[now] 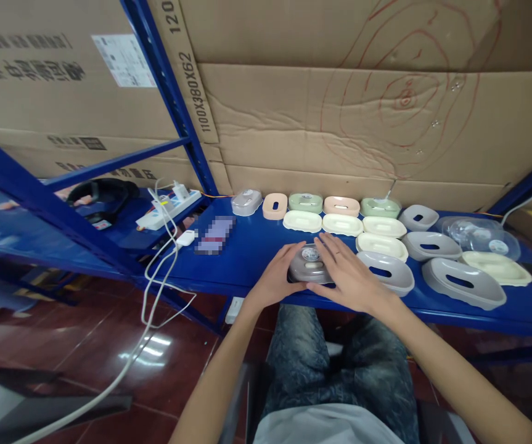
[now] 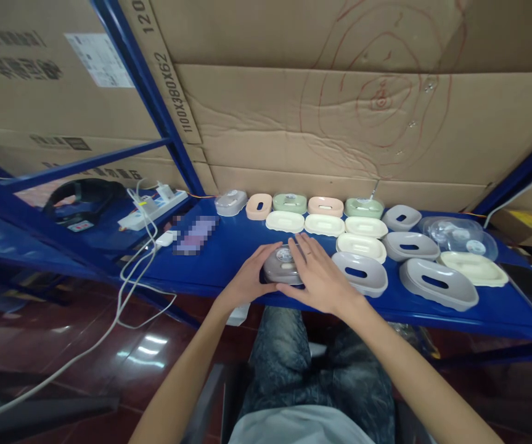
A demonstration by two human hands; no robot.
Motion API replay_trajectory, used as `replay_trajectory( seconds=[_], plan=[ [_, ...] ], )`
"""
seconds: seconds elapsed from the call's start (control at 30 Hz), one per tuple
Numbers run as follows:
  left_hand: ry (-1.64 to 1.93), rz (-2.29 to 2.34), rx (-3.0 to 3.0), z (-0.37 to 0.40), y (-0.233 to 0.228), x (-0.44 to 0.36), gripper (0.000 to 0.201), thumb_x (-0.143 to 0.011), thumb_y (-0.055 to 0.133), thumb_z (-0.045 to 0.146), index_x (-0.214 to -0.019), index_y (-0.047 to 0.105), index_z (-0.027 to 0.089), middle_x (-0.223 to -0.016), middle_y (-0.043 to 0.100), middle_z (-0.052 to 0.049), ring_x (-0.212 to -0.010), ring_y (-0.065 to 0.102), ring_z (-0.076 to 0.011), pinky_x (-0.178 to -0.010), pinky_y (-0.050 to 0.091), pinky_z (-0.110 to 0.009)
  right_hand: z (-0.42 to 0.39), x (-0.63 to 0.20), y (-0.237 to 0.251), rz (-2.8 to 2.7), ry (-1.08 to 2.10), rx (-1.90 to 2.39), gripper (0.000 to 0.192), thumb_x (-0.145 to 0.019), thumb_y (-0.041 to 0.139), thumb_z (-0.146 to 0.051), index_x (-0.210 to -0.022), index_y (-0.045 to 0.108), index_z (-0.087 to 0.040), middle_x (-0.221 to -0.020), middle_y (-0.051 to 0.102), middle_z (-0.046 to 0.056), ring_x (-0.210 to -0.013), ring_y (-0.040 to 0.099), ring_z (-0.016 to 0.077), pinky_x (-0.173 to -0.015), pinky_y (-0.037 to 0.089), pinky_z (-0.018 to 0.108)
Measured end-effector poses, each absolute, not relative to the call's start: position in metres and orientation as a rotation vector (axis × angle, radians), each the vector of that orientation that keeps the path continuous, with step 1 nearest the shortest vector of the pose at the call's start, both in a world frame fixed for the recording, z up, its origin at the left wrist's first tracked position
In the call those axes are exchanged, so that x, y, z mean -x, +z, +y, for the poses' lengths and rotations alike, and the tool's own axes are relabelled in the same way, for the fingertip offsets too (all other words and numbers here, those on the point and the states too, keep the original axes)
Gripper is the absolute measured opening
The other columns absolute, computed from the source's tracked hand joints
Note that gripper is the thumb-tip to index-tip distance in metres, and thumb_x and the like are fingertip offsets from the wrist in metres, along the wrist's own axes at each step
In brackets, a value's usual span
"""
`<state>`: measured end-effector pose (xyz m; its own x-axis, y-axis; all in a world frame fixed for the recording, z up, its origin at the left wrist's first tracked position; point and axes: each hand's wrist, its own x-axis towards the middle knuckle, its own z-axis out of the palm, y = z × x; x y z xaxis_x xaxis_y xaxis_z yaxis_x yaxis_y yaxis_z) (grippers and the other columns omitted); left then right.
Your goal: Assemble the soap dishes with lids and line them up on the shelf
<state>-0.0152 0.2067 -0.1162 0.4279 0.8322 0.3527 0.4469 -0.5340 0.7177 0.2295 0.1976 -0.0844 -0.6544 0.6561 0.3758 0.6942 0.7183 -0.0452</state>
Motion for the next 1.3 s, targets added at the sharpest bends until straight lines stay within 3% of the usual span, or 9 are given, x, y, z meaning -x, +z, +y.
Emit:
replay_trajectory(
  seconds=[0.4,0.5,0.57,0.67,0.8,1.03,1.17,1.3],
  plan=[
    [0.919,1.135,-2.197,0.204,-0.116,0.014,0.101,-0.088,0.089,0.036,-0.173,0.035,0.031,-0.171,0.044,-0.012,-0.159,0.042,-0.0367,-0.133,0.036,-0.054,0.187,-0.22,-0.107,-2.516,-0.209,1.085,0.09,-0.109,0.05,-0.061,-0.171,0.031,0.0,-0.178,0.028,0.031,-0.169,0.023,0.0434,-0.136,0.027,0.068],
    [0.925,1.133,-2.225,0.202,-0.116,0.013,0.102,-0.089,0.087,0.036,-0.174,0.031,0.031,-0.174,0.038,-0.012,-0.162,0.037,-0.037,-0.134,0.035,-0.055,0.188,-0.221,-0.11,-2.503,-0.21,1.059,0.092,-0.108,0.055,-0.06,-0.174,0.027,-0.003,-0.178,0.028,0.029,-0.169,0.024,0.0435,-0.136,0.027,0.069],
    [0.945,1.13,-2.273,0.2,-0.116,0.012,0.093,-0.091,0.085,0.037,-0.171,0.037,0.033,-0.175,0.036,-0.011,-0.163,0.035,-0.037,-0.135,0.033,-0.056,0.19,-0.222,-0.11,-2.499,-0.217,1.037,0.094,-0.106,0.058,-0.058,-0.175,0.023,-0.003,-0.178,0.028,0.03,-0.169,0.024,0.0435,-0.136,0.027,0.069],
    [0.977,1.123,-2.356,0.198,-0.118,0.011,0.076,-0.096,0.081,0.035,-0.164,0.047,0.034,-0.173,0.039,-0.01,-0.161,0.038,-0.0349,-0.135,0.033,-0.056,0.191,-0.224,-0.11,-2.495,-0.228,0.981,0.099,-0.106,0.061,-0.052,-0.177,0.01,-0.005,-0.18,0.024,0.029,-0.171,0.02,0.0417,-0.137,0.027,0.068],
    [1.05,1.248,-2.4,0.194,-0.121,0.013,0.073,-0.095,0.081,0.035,-0.161,0.049,0.031,-0.169,0.043,-0.013,-0.156,0.043,-0.0362,-0.131,0.039,-0.058,0.181,-0.233,-0.109,-2.426,-0.256,0.99,0.1,-0.108,0.06,-0.047,-0.179,-0.001,-0.011,-0.183,0.02,0.024,-0.172,0.015,0.0384,-0.137,0.03,0.066],
    [1.16,1.984,-2.419,0.19,-0.118,0.051,0.06,-0.096,0.076,0.031,-0.15,0.056,0.016,-0.153,0.056,-0.02,-0.142,0.049,-0.0418,-0.122,0.048,-0.058,0.143,-0.292,-0.12,-2.219,-0.418,1.166,0.083,-0.107,0.063,-0.034,-0.178,0.023,-0.021,-0.178,0.035,0.019,-0.169,0.027,0.041,-0.136,0.029,0.069],
    [0.994,2.347,-2.326,0.203,-0.111,0.076,0.062,-0.097,0.073,0.036,-0.149,0.056,0.007,-0.148,0.057,-0.028,-0.136,0.052,-0.046,-0.117,0.05,-0.06,0.138,-0.329,-0.134,-2.215,-0.478,1.218,0.066,-0.108,0.061,-0.036,-0.169,0.042,-0.021,-0.169,0.05,0.019,-0.164,0.038,0.0415,-0.134,0.029,0.07],
    [0.778,2.482,-2.32,0.221,-0.102,0.077,0.068,-0.096,0.067,0.033,-0.153,0.052,-0.001,-0.145,0.057,-0.032,-0.132,0.055,-0.047,-0.11,0.051,-0.057,0.144,-0.34,-0.147,-2.232,-0.494,1.214,0.063,-0.108,0.059,-0.038,-0.166,0.046,-0.019,-0.16,0.059,0.019,-0.156,0.05,0.0393,-0.133,0.033,0.068]
  ],
)
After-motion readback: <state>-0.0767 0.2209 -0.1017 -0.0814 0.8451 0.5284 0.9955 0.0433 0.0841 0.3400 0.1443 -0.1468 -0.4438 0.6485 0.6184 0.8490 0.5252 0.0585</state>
